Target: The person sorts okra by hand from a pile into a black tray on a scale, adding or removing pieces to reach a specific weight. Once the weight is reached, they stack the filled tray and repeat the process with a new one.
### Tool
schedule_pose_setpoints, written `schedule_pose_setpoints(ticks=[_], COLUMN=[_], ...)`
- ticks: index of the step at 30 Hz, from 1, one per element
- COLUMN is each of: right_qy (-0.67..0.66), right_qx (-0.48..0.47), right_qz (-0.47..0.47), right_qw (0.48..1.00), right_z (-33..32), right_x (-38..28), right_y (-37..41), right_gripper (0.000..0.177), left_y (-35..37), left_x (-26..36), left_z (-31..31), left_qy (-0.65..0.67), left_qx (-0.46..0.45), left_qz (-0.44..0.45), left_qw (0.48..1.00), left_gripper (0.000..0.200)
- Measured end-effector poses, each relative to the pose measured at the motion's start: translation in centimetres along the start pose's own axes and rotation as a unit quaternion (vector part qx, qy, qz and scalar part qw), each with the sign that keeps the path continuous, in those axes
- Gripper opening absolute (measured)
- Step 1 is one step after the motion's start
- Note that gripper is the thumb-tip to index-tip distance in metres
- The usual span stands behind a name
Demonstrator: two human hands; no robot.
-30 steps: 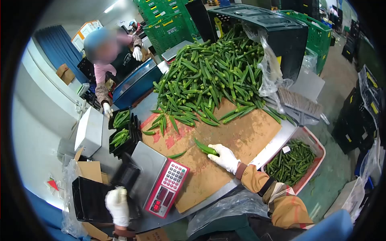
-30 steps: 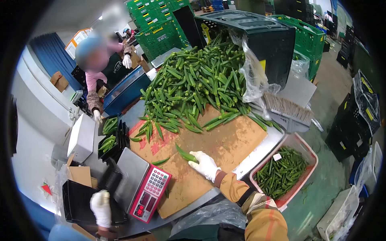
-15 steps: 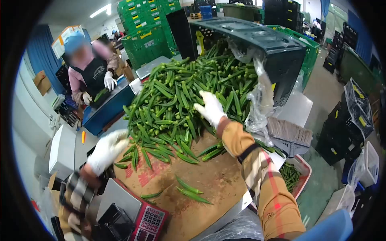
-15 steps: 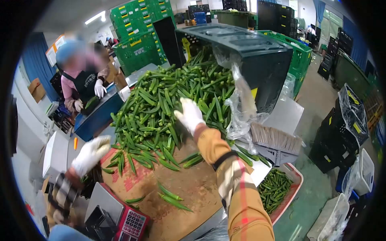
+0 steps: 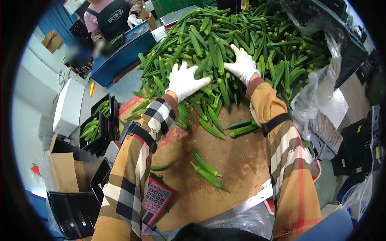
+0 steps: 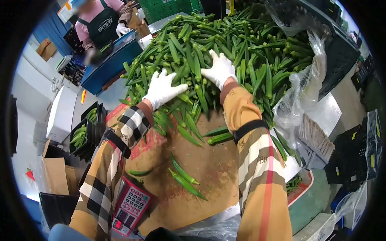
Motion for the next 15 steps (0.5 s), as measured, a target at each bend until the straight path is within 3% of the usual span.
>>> schedule_pose_setpoints(ticks=[1, 4, 5, 7, 8, 9, 11, 12, 15], right_qy=[-0.006, -0.069, -0.081, -0.047, 0.036, 0.029, -0.074, -0.05, 0.037], right_qx=[0.0, -0.027, -0.054, -0.062, -0.024, 0.054, -0.085, -0.081, -0.079], right_qz=[-0.014, -0.09, -0.099, -0.133, -0.167, -0.215, -0.201, -0.225, -0.286], right_qw=[1.0, 0.993, 0.99, 0.988, 0.985, 0.975, 0.973, 0.97, 0.954], right_z=[0.2, 0.5, 0.7, 2.7, 3.2, 4.3, 2.7, 2.3, 2.0], right_x=[-0.3, -1.5, -2.4, -3.3, -3.8, -3.4, -3.7, -3.7, -2.8], right_y=[0.9, 4.8, 7.3, 11.9, 14.7, 16.9, 20.7, 22.2, 26.0], right_gripper=[0.098, 0.078, 0.075, 0.075, 0.076, 0.076, 0.075, 0.074, 0.081], left_y=[0.3, 5.4, 7.2, 10.8, 12.6, 13.7, 16.0, 18.0, 22.8], left_x=[0.5, 2.0, 1.6, 2.3, 2.2, 1.6, -0.2, 1.3, 2.2], left_z=[0.0, 0.0, 1.7, 2.0, 2.1, 2.5, 4.3, 1.7, -0.3], left_qy=[0.045, 0.063, 0.153, 0.044, 0.032, -0.003, -0.071, -0.017, -0.044], left_qx=[-0.042, -0.147, -0.12, -0.163, -0.21, -0.212, -0.219, -0.145, -0.2], left_qz=[0.055, -0.02, -0.02, -0.004, -0.002, -0.002, -0.003, 0.05, 0.028], left_qw=[0.997, 0.987, 0.981, 0.986, 0.977, 0.977, 0.973, 0.988, 0.978], left_gripper=[0.092, 0.098, 0.096, 0.093, 0.093, 0.09, 0.086, 0.077, 0.085])
Point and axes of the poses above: each hand's wrist, its own y-axis away from the middle knuckle, its own z-axis out of the palm, x = y × z, the point moved 6 cm from there along -y, towards the middle knuckle, and after that the axes turned 7 degrees about y, right-handed, at the moved point
